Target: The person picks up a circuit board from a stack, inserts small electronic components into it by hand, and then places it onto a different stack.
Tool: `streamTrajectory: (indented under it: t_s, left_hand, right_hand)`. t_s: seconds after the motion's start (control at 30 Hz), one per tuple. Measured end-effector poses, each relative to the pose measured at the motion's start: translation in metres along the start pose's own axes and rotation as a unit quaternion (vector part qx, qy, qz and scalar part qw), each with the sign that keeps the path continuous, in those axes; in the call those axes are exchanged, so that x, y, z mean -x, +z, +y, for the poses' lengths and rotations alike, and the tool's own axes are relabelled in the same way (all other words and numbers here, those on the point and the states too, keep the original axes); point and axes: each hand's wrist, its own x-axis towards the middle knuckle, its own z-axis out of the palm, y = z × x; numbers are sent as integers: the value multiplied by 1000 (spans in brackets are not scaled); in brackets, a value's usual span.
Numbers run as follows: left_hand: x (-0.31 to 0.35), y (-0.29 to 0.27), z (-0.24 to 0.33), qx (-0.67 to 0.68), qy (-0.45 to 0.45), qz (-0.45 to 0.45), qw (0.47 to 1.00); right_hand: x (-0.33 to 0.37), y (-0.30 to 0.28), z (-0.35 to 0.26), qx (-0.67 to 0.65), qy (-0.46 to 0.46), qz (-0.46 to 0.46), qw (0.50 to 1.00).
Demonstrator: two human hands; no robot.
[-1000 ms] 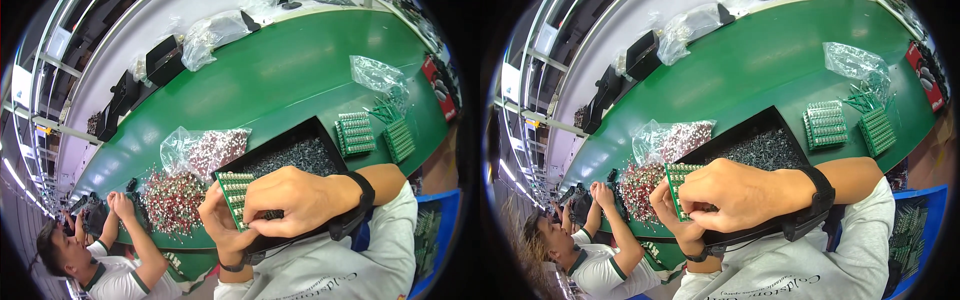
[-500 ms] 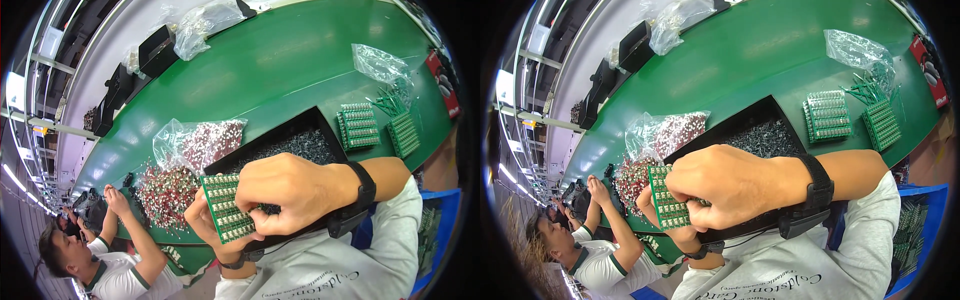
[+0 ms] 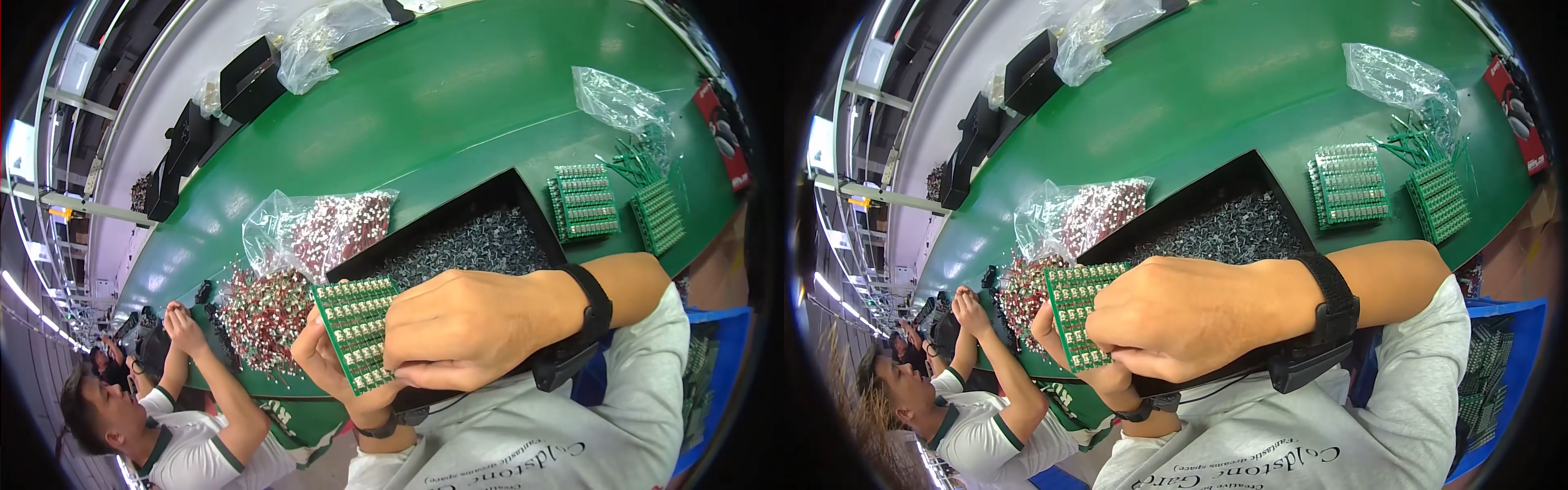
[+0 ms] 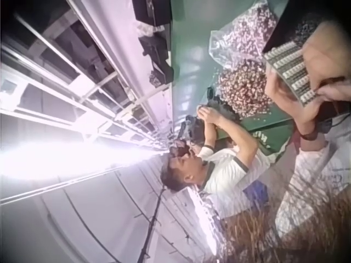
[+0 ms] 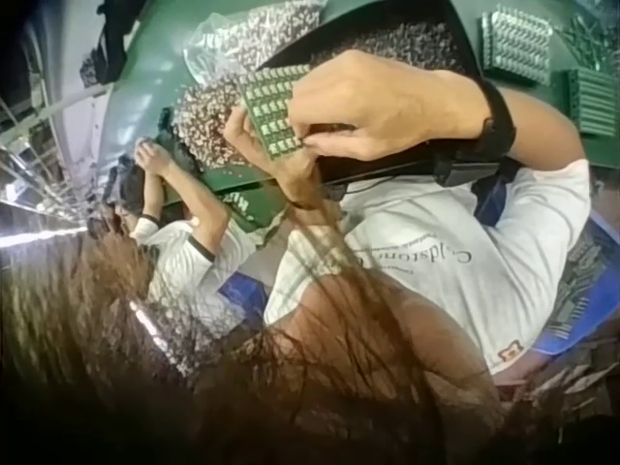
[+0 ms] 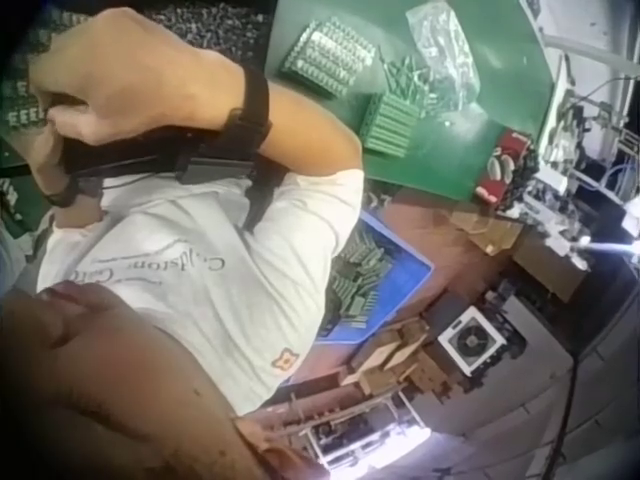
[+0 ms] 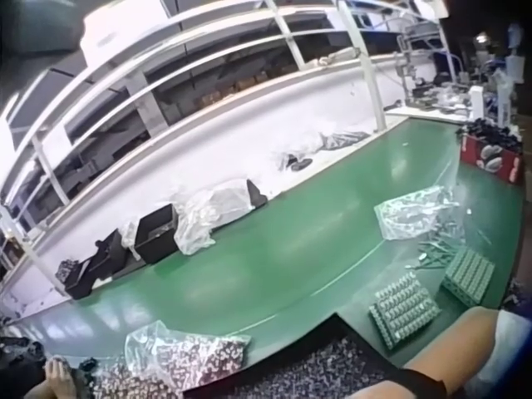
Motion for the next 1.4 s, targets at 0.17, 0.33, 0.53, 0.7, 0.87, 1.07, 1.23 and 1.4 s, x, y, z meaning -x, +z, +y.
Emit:
streamTrajectory:
  t_s: [0.17, 0.33, 0.53, 0.7, 0.87, 1.07, 1.23, 1.4]
  left_hand:
    - [1, 2, 4, 46, -61, 52, 996]
    - [2, 3, 5, 70, -77, 87, 991]
    - [3, 3, 5, 52, -63, 82, 993]
    - [4, 2, 1, 70, -69, 105, 990]
    - [6, 0, 1, 86, -80, 104, 988]
    - [6, -1, 0, 68, -83, 109, 988]
    - [7, 3, 2, 107, -102, 107, 983]
    - [5, -2, 2, 40, -16, -9, 999]
  right_hand:
    - [-2, -8, -1, -8, 25, 12, 1000]
    - [-5, -6, 1, 2, 19, 36, 999]
    - [2, 1, 5, -25, 19, -6, 999]
    - [-3, -7, 2, -33, 36, 24, 999]
    - [-4, -5, 3, -7, 34, -1, 999]
    - [1, -5, 5, -31, 49, -23, 998]
    - [-3, -16, 2, -22, 87, 14, 996]
    - [-10, -12, -3, -30, 138, 28, 990]
